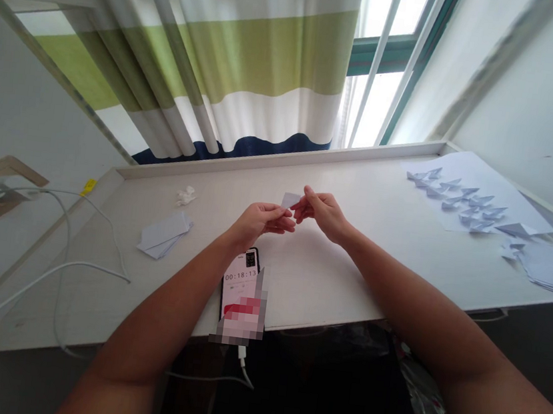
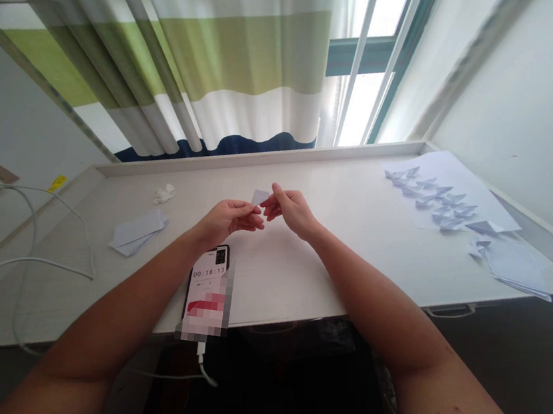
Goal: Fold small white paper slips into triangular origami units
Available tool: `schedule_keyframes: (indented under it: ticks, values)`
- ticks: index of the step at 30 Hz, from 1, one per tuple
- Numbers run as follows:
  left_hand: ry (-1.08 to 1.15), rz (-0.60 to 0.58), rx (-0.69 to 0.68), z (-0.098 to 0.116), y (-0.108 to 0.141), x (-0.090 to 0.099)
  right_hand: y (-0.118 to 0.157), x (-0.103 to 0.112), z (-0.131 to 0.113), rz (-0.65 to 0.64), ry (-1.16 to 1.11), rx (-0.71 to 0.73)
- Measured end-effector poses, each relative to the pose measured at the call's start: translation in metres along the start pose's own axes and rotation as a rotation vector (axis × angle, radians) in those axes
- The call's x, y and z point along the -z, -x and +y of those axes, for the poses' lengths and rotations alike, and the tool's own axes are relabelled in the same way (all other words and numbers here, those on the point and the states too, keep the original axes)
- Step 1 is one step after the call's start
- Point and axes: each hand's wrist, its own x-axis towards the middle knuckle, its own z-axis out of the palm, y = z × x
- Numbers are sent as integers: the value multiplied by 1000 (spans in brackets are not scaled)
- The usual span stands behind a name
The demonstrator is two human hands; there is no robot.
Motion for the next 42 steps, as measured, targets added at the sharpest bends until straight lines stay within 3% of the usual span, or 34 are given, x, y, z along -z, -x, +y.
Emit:
schedule_keyframes:
  ticks: [7,16,22,28,33,36,42]
  values:
    - [179,-43,54,4,-1,4,1,1,-4,26,10,17]
    - [4,-6,40,-1,0,-1,4,0,-4,-82,157,37]
    - [-102,156,-119,-2,-1,-3,1,1,3,-2,299,113]
    - [-157,190,-195,1,-2,-3,0,3,11,50,386,272]
    - [-201,183,-204,3,-1,0,2,6,9,-27,506,428]
    - [-242,169,-238,2,-1,0,2,6,8,-34,513,426]
    - [-287,252,-411,-8,-8,0,1,2,7,24,385,312]
